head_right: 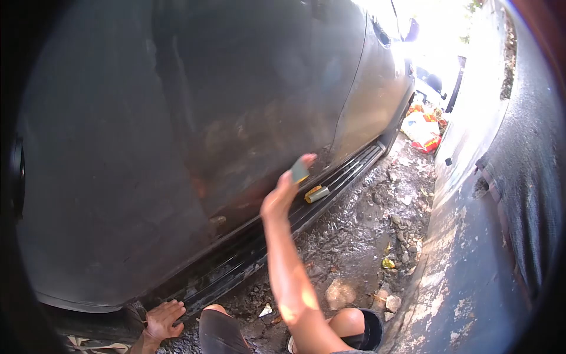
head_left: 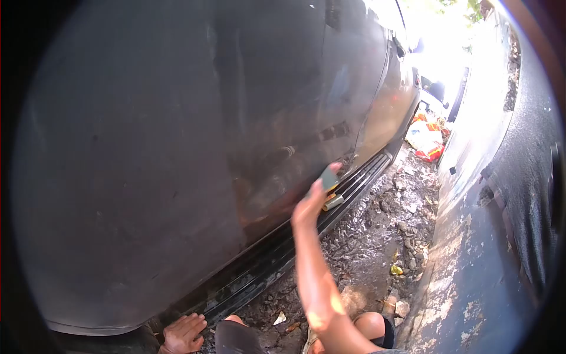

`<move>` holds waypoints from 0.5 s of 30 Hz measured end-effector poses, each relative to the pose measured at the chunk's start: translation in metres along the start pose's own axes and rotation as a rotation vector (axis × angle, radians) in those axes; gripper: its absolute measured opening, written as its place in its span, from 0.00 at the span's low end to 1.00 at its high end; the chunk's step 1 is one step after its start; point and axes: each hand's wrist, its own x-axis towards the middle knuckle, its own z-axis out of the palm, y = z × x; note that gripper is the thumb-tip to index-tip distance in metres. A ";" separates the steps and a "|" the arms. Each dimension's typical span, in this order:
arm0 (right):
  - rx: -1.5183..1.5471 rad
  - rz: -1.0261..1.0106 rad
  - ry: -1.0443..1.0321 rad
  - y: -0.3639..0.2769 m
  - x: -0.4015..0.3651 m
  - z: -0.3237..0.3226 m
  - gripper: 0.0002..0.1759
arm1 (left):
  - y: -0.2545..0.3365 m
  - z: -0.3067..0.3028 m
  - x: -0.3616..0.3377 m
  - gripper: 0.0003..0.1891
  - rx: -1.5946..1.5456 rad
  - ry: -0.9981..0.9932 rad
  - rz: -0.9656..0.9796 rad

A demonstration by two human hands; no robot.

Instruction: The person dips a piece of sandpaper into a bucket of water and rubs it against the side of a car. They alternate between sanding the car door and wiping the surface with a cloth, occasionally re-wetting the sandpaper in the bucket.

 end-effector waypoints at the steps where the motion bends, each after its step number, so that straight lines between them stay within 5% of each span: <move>1: -0.172 -0.330 0.166 -0.073 -0.058 0.081 0.41 | 0.000 0.000 0.001 0.25 -0.002 0.005 -0.002; 2: -0.419 -0.609 0.030 -0.066 -0.096 0.095 0.43 | 0.001 -0.001 0.002 0.25 -0.005 0.012 -0.006; 5: -0.450 -0.662 -0.167 -0.056 -0.117 0.080 0.43 | 0.001 0.000 0.000 0.24 -0.021 -0.021 -0.025; 6: -0.434 -0.689 -0.054 -0.052 -0.083 0.066 0.42 | 0.000 0.001 0.000 0.24 -0.036 -0.045 -0.055; 7: -0.336 -0.583 0.065 -0.048 -0.047 0.049 0.39 | -0.001 0.000 0.003 0.24 -0.030 -0.050 -0.054; 8: 0.314 0.023 0.077 -0.046 -0.017 0.024 0.43 | 0.001 -0.002 0.005 0.24 -0.024 -0.034 -0.043; 9: 0.314 0.033 0.081 -0.049 -0.028 0.031 0.43 | 0.003 -0.003 0.004 0.24 -0.021 -0.020 -0.033; 12: -0.077 -0.244 0.161 -0.069 -0.080 0.084 0.45 | 0.001 0.000 0.002 0.25 -0.023 -0.004 -0.030; 13: -0.364 -0.593 -0.010 -0.046 -0.117 0.091 0.46 | 0.002 0.000 0.003 0.25 -0.025 -0.012 -0.021; 15: -0.380 -0.519 -0.136 -0.032 -0.144 0.085 0.47 | 0.005 -0.005 0.005 0.24 -0.057 -0.054 -0.070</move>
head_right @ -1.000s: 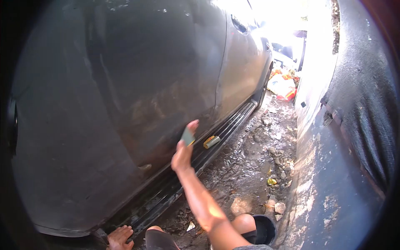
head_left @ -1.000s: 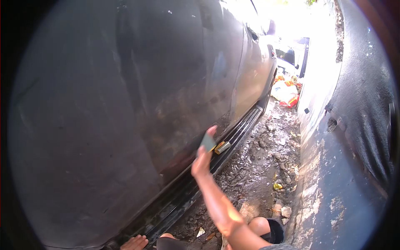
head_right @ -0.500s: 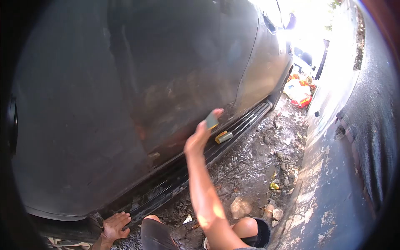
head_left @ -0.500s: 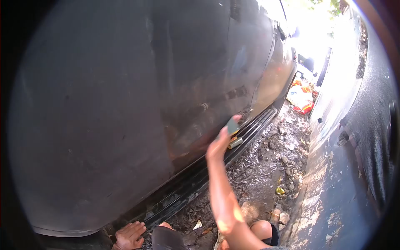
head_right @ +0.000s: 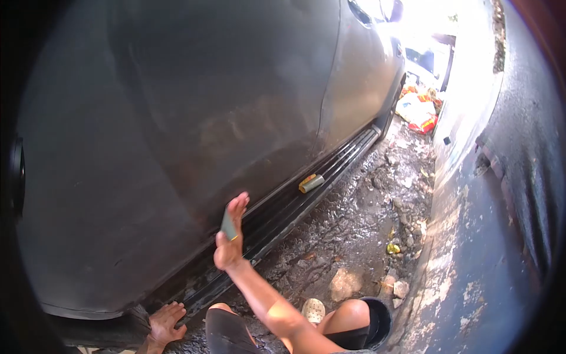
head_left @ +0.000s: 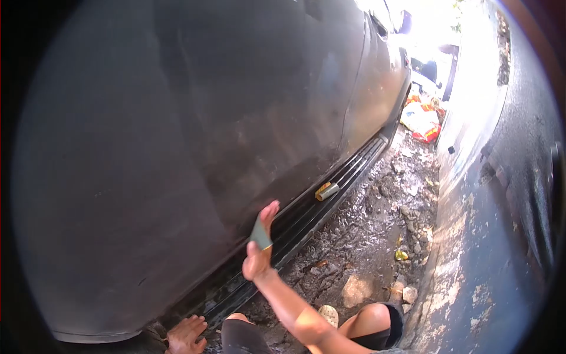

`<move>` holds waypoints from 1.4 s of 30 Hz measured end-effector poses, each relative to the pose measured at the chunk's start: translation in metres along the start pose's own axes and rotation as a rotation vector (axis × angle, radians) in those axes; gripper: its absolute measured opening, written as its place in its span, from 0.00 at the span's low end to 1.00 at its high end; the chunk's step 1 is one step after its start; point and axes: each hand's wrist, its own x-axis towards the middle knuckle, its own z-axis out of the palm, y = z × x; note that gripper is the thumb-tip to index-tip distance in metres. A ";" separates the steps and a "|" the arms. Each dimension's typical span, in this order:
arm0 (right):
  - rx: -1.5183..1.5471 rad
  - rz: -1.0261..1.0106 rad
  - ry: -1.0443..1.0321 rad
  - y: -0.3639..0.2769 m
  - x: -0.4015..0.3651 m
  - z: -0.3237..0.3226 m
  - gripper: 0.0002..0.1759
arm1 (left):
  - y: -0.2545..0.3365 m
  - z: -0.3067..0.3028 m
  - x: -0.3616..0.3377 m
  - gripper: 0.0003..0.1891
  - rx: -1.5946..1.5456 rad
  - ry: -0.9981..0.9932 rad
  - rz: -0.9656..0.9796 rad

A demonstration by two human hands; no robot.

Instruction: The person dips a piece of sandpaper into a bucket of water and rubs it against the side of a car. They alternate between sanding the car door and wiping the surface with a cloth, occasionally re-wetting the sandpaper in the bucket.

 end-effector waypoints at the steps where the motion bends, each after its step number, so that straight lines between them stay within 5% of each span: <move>1: 0.068 0.088 0.122 0.013 0.018 -0.008 0.45 | -0.001 -0.001 0.001 0.24 0.011 -0.011 0.008; 3: 0.074 0.112 0.305 0.081 0.068 -0.039 0.41 | -0.003 0.001 0.000 0.26 0.032 -0.013 0.034; 4: 0.554 0.639 0.169 0.124 0.073 -0.069 0.39 | -0.003 0.000 -0.001 0.26 0.038 -0.029 0.042; 6: 0.276 0.485 0.190 0.138 0.060 -0.061 0.38 | -0.006 0.001 -0.001 0.26 0.033 -0.032 0.048; 8: 0.024 0.136 0.264 0.009 0.040 0.001 0.40 | -0.016 0.009 -0.009 0.25 0.065 -0.045 0.071; 10: 0.081 -0.006 0.078 -0.015 -0.005 0.018 0.41 | -0.016 0.010 -0.011 0.22 0.065 -0.048 0.030; 13: -0.029 -0.007 0.192 0.050 0.044 -0.027 0.41 | -0.020 0.007 -0.009 0.24 0.073 -0.072 0.089; 16: 1.175 0.517 0.465 0.103 0.083 -0.064 0.38 | -0.017 0.008 -0.014 0.25 0.075 -0.067 0.097; 18: 0.361 0.239 0.483 0.058 0.046 -0.016 0.41 | -0.022 0.007 -0.009 0.25 0.090 -0.057 0.118; 19: 0.309 0.149 0.458 0.029 0.019 0.014 0.42 | -0.026 0.006 -0.013 0.25 0.096 -0.047 0.174; 20: 0.339 0.103 0.415 0.006 -0.011 0.040 0.43 | -0.032 0.008 -0.016 0.24 0.104 -0.029 0.231; 21: 0.319 0.026 0.400 0.002 -0.026 0.051 0.44 | -0.052 0.007 -0.021 0.26 0.189 -0.258 0.279; 22: 0.300 0.036 0.413 0.009 -0.019 0.043 0.43 | -0.055 0.009 -0.031 0.27 0.126 -0.218 0.172; 24: 0.704 0.356 0.662 0.066 0.019 0.022 0.43 | -0.089 0.020 -0.052 0.26 0.057 -0.180 0.290; 25: 0.807 0.469 0.752 0.148 0.021 0.014 0.35 | -0.088 0.019 -0.054 0.27 0.031 -0.181 0.307; 30: 0.524 0.206 0.689 0.070 0.027 0.019 0.43 | -0.039 0.000 -0.023 0.31 -0.026 -0.133 0.251; 32: 0.442 0.139 0.505 0.021 -0.008 0.040 0.44 | -0.030 -0.004 -0.018 0.33 -0.056 -0.127 0.231; 35: 0.533 0.238 0.630 0.066 0.026 0.010 0.41 | -0.019 -0.006 -0.011 0.35 -0.073 -0.121 0.205; 36: 0.593 0.216 0.666 0.107 0.040 -0.005 0.43 | -0.021 -0.006 -0.009 0.35 -0.068 -0.121 0.207; 38: 1.246 0.347 0.688 0.155 0.044 -0.032 0.42 | -0.021 -0.006 -0.009 0.34 -0.064 -0.118 0.213; 40: 0.806 0.278 0.746 0.101 0.049 -0.021 0.41 | -0.019 -0.007 -0.007 0.34 -0.070 -0.117 0.216; 42: 0.766 0.150 0.664 0.054 0.016 0.019 0.43 | -0.014 -0.010 -0.004 0.33 -0.090 -0.118 0.232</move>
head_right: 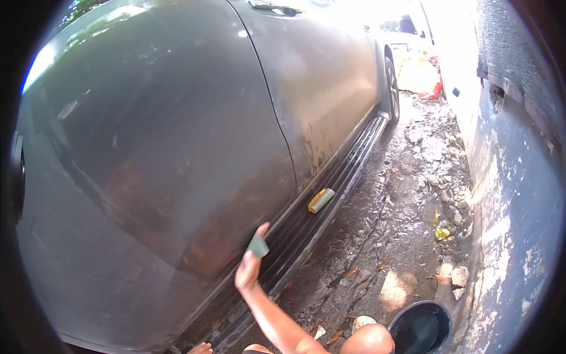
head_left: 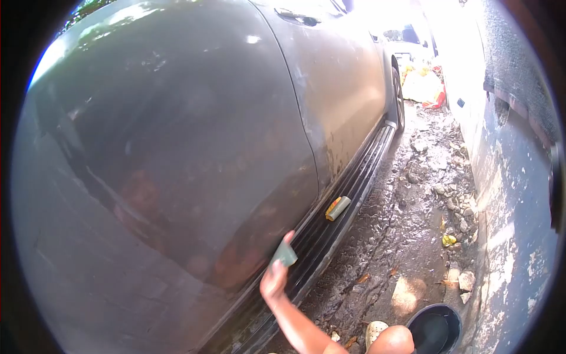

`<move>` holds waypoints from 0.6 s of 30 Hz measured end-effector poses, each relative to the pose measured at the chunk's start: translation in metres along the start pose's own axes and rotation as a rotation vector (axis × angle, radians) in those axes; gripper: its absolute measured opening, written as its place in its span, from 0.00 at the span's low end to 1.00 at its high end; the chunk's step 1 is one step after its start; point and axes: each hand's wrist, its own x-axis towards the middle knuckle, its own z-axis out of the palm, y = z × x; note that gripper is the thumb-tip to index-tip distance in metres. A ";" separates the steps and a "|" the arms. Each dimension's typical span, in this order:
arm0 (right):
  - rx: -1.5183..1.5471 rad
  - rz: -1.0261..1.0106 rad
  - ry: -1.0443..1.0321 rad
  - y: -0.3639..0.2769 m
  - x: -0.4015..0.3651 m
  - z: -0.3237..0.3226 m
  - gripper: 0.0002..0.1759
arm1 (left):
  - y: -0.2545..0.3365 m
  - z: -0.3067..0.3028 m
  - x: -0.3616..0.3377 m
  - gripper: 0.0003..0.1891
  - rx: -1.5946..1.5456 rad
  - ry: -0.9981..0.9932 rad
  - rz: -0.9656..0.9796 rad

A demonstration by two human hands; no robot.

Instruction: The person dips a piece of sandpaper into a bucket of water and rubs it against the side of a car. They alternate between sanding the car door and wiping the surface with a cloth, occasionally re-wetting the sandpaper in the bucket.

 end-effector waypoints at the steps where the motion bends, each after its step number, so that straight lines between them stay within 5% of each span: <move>1: 0.006 -0.002 0.001 0.004 0.005 -0.004 0.43 | 0.001 -0.002 0.000 0.33 -0.005 -0.005 0.011; 8: 0.053 0.103 0.143 0.007 0.057 -0.024 0.44 | -0.113 0.033 -0.087 0.25 0.015 -0.306 0.154; 14: 0.051 0.062 0.045 0.024 0.027 -0.023 0.43 | -0.043 -0.004 -0.023 0.19 0.256 -0.250 0.226; 18: 0.403 0.381 0.190 0.015 0.103 -0.060 0.38 | -0.033 0.016 -0.018 0.25 0.323 0.011 0.153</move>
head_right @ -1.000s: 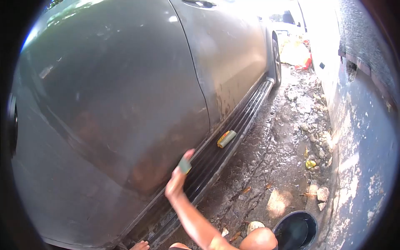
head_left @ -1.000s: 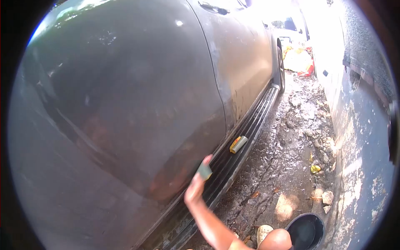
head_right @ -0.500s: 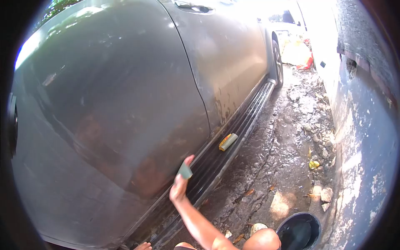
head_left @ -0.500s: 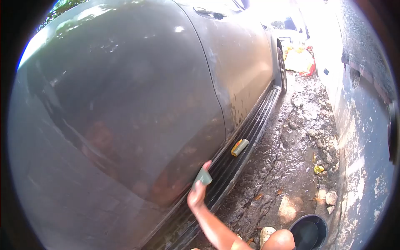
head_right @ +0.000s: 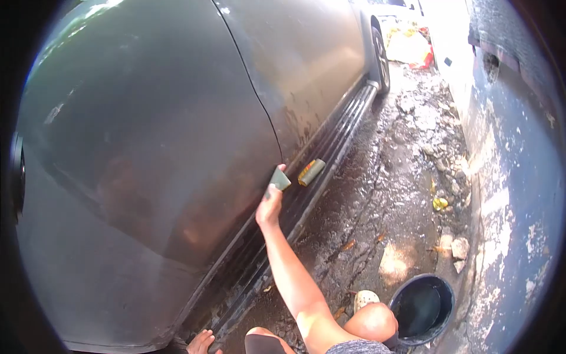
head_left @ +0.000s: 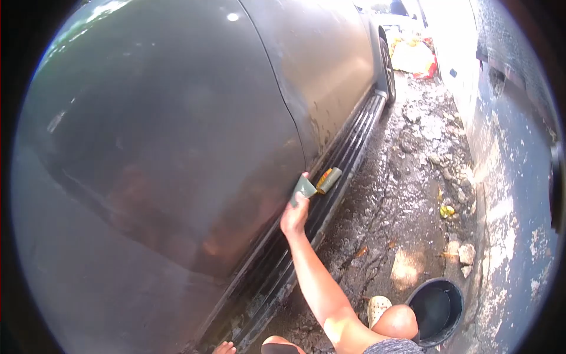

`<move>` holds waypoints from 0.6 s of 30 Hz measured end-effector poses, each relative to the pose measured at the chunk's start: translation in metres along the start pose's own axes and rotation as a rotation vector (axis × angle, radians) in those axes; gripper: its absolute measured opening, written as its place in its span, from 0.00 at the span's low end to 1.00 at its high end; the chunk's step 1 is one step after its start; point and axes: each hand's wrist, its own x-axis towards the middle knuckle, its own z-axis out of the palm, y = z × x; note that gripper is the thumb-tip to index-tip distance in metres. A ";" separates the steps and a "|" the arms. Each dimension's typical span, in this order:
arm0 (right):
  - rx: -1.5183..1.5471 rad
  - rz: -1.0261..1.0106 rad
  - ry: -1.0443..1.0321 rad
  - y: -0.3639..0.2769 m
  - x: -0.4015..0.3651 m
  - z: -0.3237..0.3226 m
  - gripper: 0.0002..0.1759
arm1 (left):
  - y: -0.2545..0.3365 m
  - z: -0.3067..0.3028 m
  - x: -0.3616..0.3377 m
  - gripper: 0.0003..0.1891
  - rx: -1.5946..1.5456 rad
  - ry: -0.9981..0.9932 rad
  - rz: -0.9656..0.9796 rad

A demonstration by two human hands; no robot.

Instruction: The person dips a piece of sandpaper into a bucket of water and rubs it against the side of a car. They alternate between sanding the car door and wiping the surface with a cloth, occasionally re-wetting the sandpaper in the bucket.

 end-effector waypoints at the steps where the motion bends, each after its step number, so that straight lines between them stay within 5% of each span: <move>1: -0.081 -0.061 0.022 0.008 -0.016 0.005 0.38 | 0.002 0.001 0.001 0.27 0.033 0.079 -0.022; 6: -0.387 -0.332 -0.101 0.047 -0.079 0.015 0.38 | 0.001 0.001 -0.003 0.26 0.033 0.098 -0.061; 10: -0.086 -0.164 0.062 -0.001 0.017 0.002 0.38 | 0.009 -0.003 0.008 0.30 -0.012 0.089 -0.073; 12: -0.095 -0.164 0.104 0.011 -0.012 0.011 0.38 | 0.009 -0.001 0.007 0.24 -0.020 0.092 -0.055; 13: -0.239 -0.262 0.004 0.030 -0.038 0.016 0.38 | 0.003 -0.001 0.003 0.29 0.009 0.064 -0.032; 18: -0.232 -0.211 -0.003 0.008 -0.004 0.002 0.38 | 0.014 -0.009 0.008 0.28 -0.025 0.043 -0.089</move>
